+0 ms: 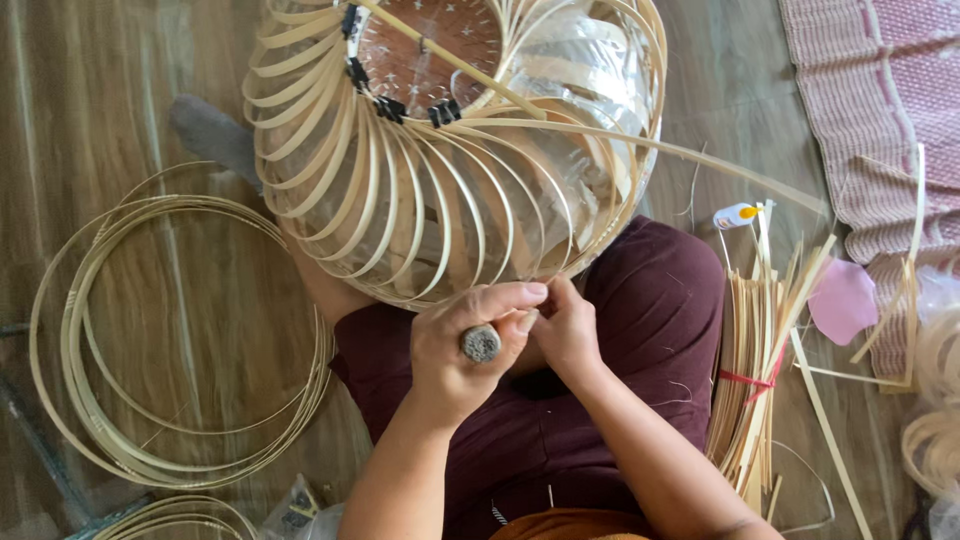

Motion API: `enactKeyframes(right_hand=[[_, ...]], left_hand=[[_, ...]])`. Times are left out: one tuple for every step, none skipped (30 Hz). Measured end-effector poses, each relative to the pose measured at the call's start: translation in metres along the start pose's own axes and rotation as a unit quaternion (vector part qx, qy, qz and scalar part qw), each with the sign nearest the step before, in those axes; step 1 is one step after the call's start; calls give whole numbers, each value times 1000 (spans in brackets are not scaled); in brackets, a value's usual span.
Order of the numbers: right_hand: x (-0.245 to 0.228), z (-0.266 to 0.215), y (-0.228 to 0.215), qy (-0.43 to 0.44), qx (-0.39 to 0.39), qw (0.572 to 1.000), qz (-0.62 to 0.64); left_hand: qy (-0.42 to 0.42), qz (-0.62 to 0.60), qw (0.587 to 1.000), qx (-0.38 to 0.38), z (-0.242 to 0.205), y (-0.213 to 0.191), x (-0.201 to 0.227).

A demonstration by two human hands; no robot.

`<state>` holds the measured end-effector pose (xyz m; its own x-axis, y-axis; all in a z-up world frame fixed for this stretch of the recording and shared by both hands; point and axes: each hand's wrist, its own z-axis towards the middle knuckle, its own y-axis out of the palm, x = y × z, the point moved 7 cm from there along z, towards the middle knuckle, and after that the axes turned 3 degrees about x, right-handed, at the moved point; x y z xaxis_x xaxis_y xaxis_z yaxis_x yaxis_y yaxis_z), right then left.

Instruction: The person constructs a bamboo lamp by weaving and gluing flexible bamboo strips around a circular frame, using small clips to hold strips in place and applying glue to secure them.

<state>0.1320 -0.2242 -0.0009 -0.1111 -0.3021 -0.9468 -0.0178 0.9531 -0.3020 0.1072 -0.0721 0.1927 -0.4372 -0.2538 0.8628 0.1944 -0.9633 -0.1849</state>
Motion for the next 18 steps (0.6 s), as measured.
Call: enactKeyframes(right_hand=[[0,-1,1,-1,-8,1000,-18],[1,-1,2,-2,-17,999,-36],[0,0,4,-5,-25,998,-53],[-1,1,4,0,-27,997,-66],[-3,3,3,3,-30,996,-79],[-6,4,2,7,-33,995,-91],[-7,1,1,24,-52,993,-106],[-9,-2,-1,41,-71,989,-119],[-10,-6,-4,58,-89,985,-134],[-26,-10,-6,-18,-88,993,-81],[-41,-20,-10,-94,-88,991,-30],[-55,-28,-13,-169,-88,981,21],[-54,-31,-10,-150,-102,983,15],[-53,-33,-7,-132,-116,984,10],[-53,-29,-2,-120,-130,984,5],[-53,-24,3,-108,-144,984,-1],[-54,-18,6,-96,-158,983,-6],[-55,-13,7,-85,-172,981,-12]], left_hand=[[4,5,1000,-2,-1,2,1],[-8,9,1000,6,-2,1,1],[-18,13,1000,15,-2,0,0],[-27,17,999,23,-2,-2,-1],[-32,5,999,11,-2,-2,-1],[-37,-7,999,-2,-2,-2,-1],[-43,-19,999,-14,-3,-2,0],[-37,-10,999,-33,-3,0,2],[-29,-2,998,-52,-2,2,4],[-21,6,997,-71,0,6,5],[-8,5,996,-94,1,13,8],[5,4,993,-117,2,19,10],[16,3,990,-141,2,26,14],[-5,-7,983,-182,0,34,15],[-21,-14,975,-220,-1,41,15],[-36,-22,965,-257,-4,47,14],[-36,-10,977,-211,-1,37,13],[-36,1,986,-164,-2,20,11]])
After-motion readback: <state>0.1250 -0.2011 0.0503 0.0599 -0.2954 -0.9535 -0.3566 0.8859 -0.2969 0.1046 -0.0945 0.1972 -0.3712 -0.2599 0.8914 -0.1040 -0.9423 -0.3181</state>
